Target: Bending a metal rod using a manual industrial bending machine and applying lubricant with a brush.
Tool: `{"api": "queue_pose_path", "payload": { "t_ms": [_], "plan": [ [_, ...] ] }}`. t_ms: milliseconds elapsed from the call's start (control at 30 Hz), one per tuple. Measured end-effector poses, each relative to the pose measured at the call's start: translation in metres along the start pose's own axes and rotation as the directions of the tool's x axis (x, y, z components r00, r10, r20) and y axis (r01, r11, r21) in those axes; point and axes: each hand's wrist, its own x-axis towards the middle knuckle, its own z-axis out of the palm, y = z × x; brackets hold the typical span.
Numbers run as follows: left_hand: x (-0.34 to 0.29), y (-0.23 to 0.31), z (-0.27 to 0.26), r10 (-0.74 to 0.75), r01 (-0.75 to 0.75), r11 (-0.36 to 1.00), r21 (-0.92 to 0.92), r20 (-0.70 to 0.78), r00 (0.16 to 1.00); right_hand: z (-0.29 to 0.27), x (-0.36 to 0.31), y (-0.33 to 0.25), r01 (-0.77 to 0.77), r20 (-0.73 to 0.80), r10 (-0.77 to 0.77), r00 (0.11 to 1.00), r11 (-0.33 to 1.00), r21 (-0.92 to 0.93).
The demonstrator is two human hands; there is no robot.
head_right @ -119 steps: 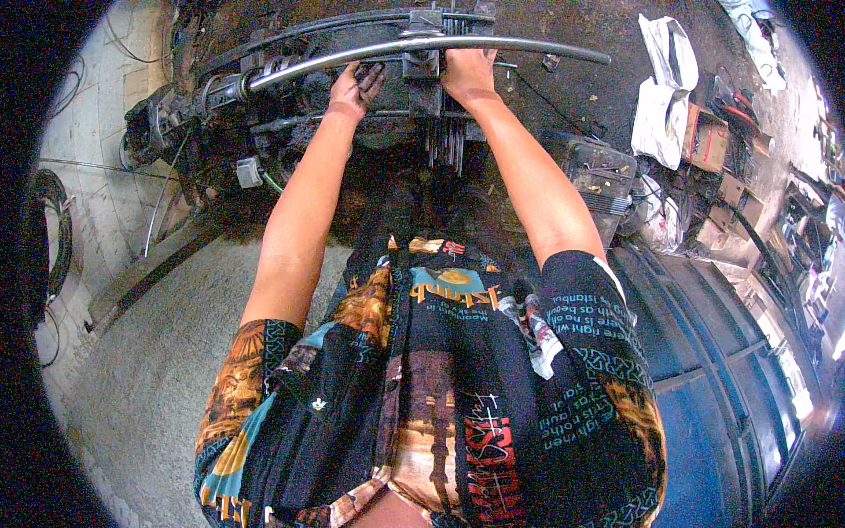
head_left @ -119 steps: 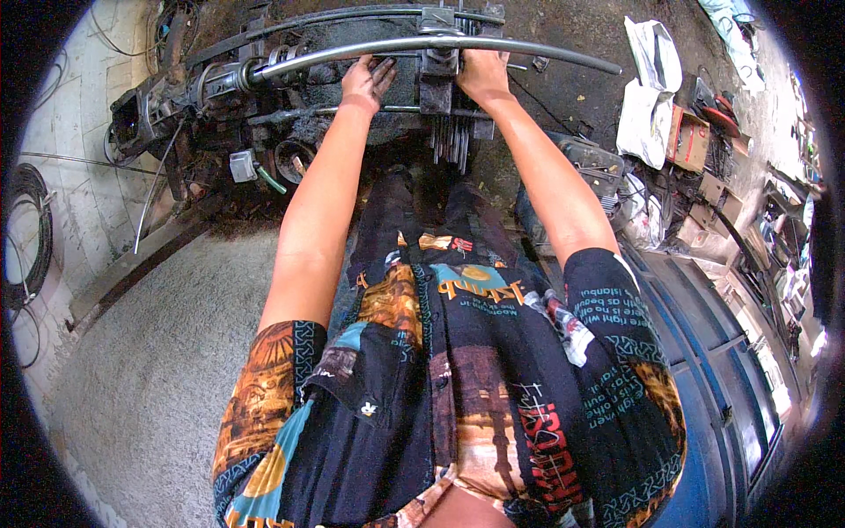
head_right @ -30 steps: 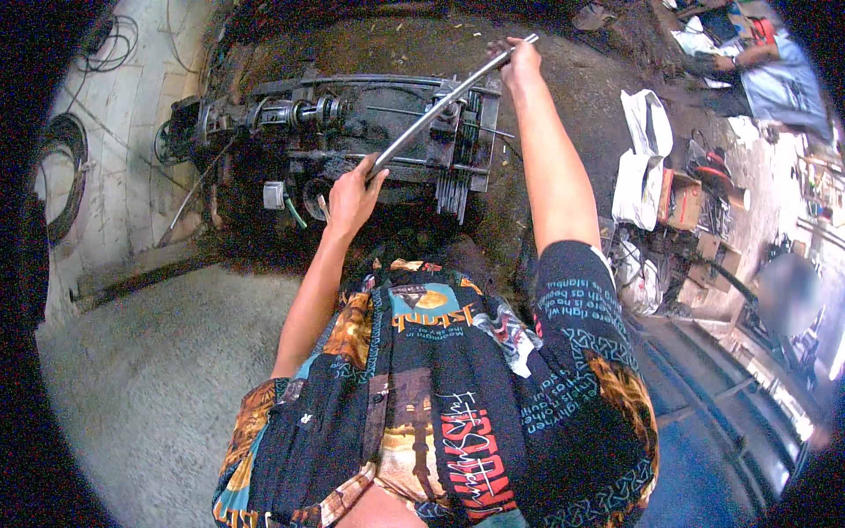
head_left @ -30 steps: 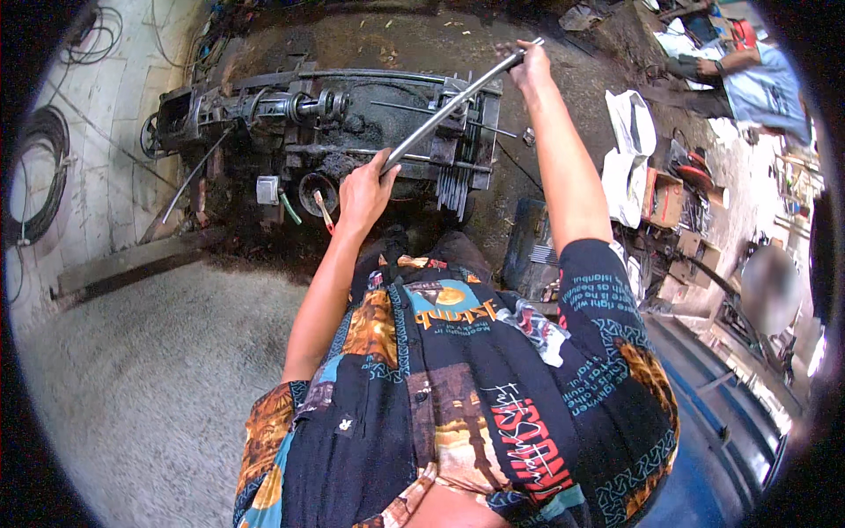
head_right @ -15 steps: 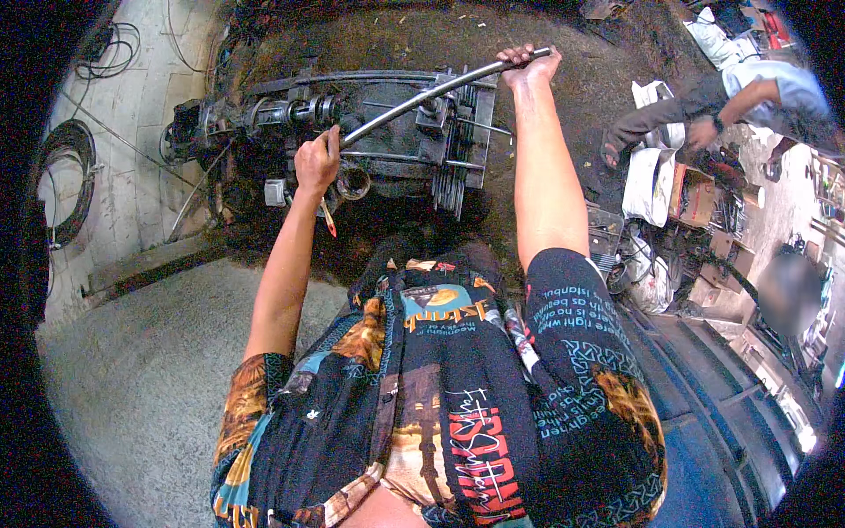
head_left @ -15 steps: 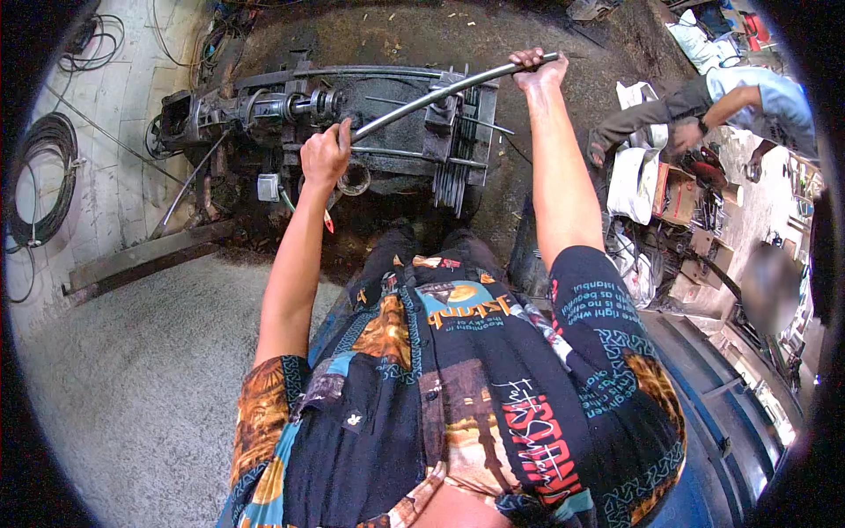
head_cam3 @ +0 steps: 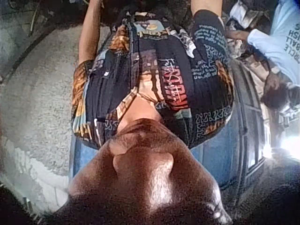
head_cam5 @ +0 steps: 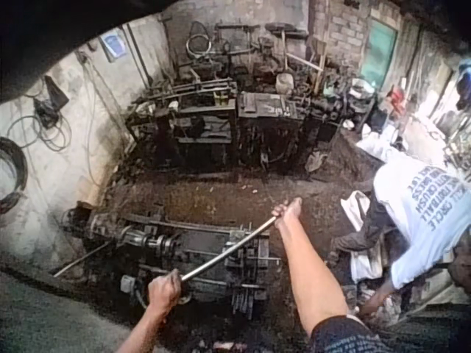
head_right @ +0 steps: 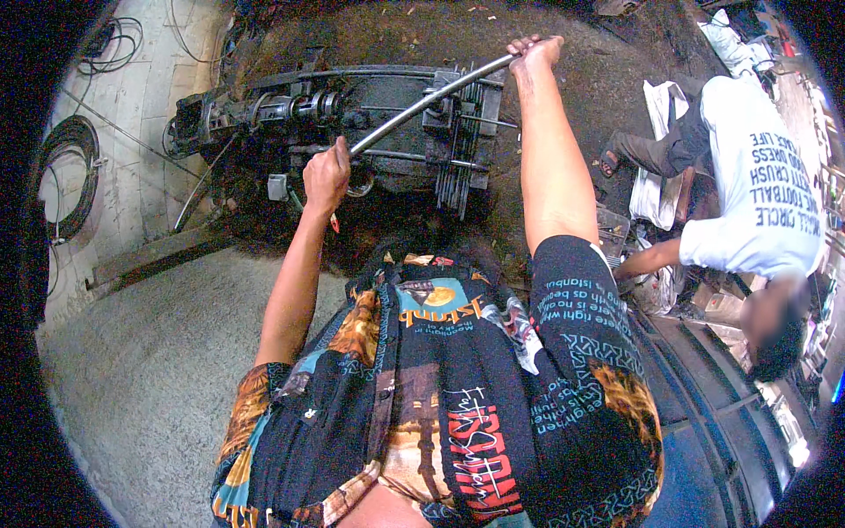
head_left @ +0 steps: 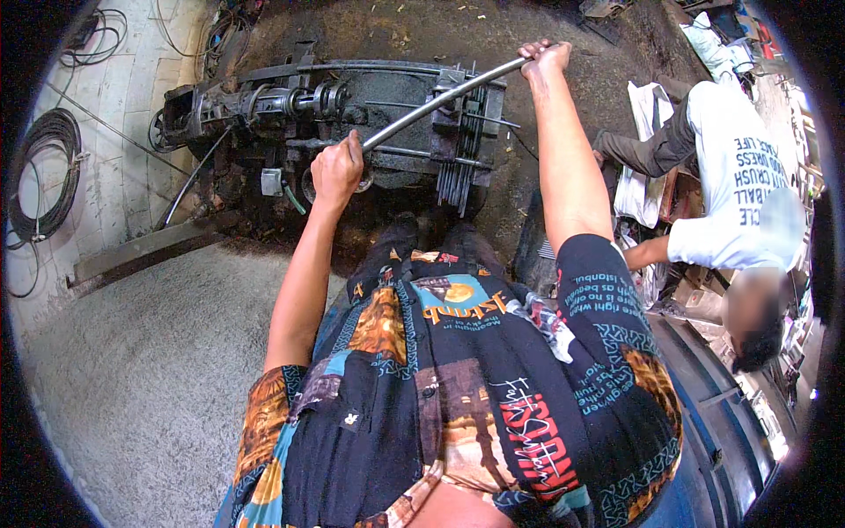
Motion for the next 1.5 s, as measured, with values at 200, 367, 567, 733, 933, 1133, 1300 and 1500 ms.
{"api": "queue_pose_path", "payload": {
  "t_ms": [200,367,567,733,933,1133,1300,1500],
  "plan": [
    [0.017,0.016,-0.004,0.032,-0.033,0.999,0.027,0.028,0.999,-0.021,0.022,-0.015,0.009,0.124,-0.022,0.992,0.995,0.101],
    [0.031,0.002,-0.006,-0.009,0.008,0.998,0.064,0.011,1.0,-0.018,0.0,-0.012,-0.001,0.265,-0.047,0.963,0.984,0.179],
    [0.031,0.023,0.0,0.093,-0.091,0.994,0.06,-0.021,0.995,-0.05,0.036,-0.036,0.057,0.284,-0.118,0.952,0.975,0.213],
    [0.023,0.023,0.005,0.018,-0.016,0.998,0.059,-0.03,0.999,-0.033,0.014,-0.034,0.072,0.124,-0.103,0.987,0.971,0.227],
    [0.042,0.017,0.021,0.116,-0.098,0.985,0.14,-0.129,0.985,-0.055,0.006,-0.05,0.056,0.226,-0.107,0.968,0.974,0.221],
    [0.101,0.001,0.022,0.318,-0.288,0.938,0.192,-0.144,0.937,-0.061,-0.041,-0.046,0.117,0.155,-0.171,0.973,0.945,0.306],
    [0.104,0.029,0.028,0.346,-0.322,0.926,0.195,-0.102,0.933,-0.082,-0.029,-0.076,0.131,0.138,-0.181,0.974,0.941,0.314],
    [0.106,0.045,0.025,0.332,-0.318,0.935,0.158,-0.073,0.94,-0.08,-0.028,-0.094,0.128,0.13,-0.177,0.976,0.94,0.315]
  ]
}}
